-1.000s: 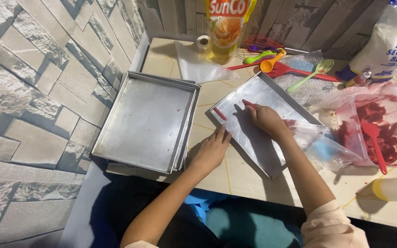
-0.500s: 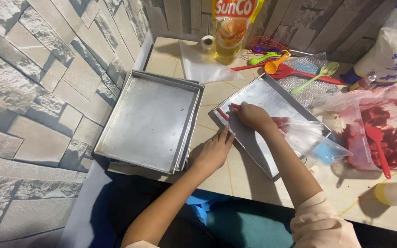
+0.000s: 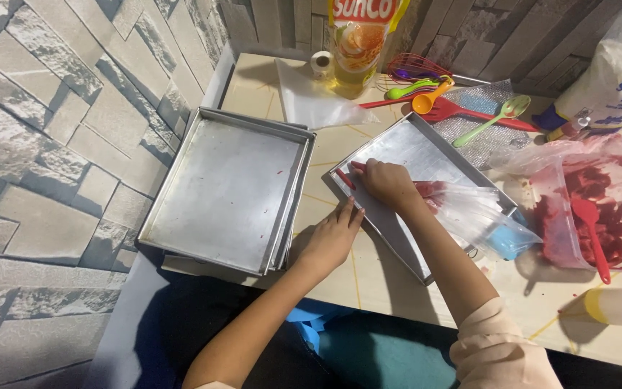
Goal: Filling a piping bag with red filling and piping it into lines on a baking tray
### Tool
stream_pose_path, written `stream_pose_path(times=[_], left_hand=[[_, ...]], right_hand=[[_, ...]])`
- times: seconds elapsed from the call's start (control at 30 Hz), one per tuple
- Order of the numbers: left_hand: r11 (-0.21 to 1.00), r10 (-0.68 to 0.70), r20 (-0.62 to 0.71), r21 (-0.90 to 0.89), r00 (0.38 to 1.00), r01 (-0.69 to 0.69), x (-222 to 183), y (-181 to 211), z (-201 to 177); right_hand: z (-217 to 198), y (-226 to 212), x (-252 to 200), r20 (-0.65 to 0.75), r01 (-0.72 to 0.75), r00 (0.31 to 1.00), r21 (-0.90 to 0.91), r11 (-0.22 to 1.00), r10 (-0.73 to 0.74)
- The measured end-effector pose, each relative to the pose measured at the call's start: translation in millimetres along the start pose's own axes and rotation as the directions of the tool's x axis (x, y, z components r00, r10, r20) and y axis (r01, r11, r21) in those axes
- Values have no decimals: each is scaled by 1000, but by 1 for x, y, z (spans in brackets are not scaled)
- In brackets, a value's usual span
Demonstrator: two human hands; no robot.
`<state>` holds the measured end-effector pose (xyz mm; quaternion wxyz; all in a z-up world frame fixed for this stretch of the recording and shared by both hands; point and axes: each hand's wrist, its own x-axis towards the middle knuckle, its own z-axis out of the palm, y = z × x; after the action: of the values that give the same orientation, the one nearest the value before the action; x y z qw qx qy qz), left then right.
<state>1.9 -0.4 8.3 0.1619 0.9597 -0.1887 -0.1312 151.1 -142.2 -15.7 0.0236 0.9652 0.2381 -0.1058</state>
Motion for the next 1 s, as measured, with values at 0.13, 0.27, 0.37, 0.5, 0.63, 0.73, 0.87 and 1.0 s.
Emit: stream_pose_path(times=[0.13, 0.27, 0.37, 0.5, 0.63, 0.73, 0.87, 1.0], left_hand=[[1000, -1, 17, 8, 1000, 0, 0, 2, -2], [1000, -18, 28, 4, 999, 18, 0, 3, -4], [1000, -17, 27, 12, 999, 17, 1, 3, -3], [1000, -14, 15, -2, 1000, 14, 4, -2, 4], [1000, -9, 8, -21, 1000, 10, 2, -1, -1], [1000, -9, 12, -12, 1000, 9, 0, 1, -3], [1000, -5, -3, -14, 1000, 5, 0, 3, -4], [1000, -9, 4, -11, 1000, 9, -1, 4, -5]], right_hand=[[5, 1, 2, -16, -13, 1000, 50, 999, 14], [3, 1, 2, -19, 0, 1000, 64, 998, 1], [1, -1, 1, -17, 12, 1000, 48, 999, -11], [0, -3, 2, -25, 66, 997, -35, 997, -67], [4, -1, 5, -38, 75, 996, -17, 997, -76], [5, 0, 4, -18, 120, 992, -134, 984, -123], [-1, -2, -1, -36, 140, 988, -171, 975, -149], [1, -2, 0, -49, 148, 986, -219, 964, -162]])
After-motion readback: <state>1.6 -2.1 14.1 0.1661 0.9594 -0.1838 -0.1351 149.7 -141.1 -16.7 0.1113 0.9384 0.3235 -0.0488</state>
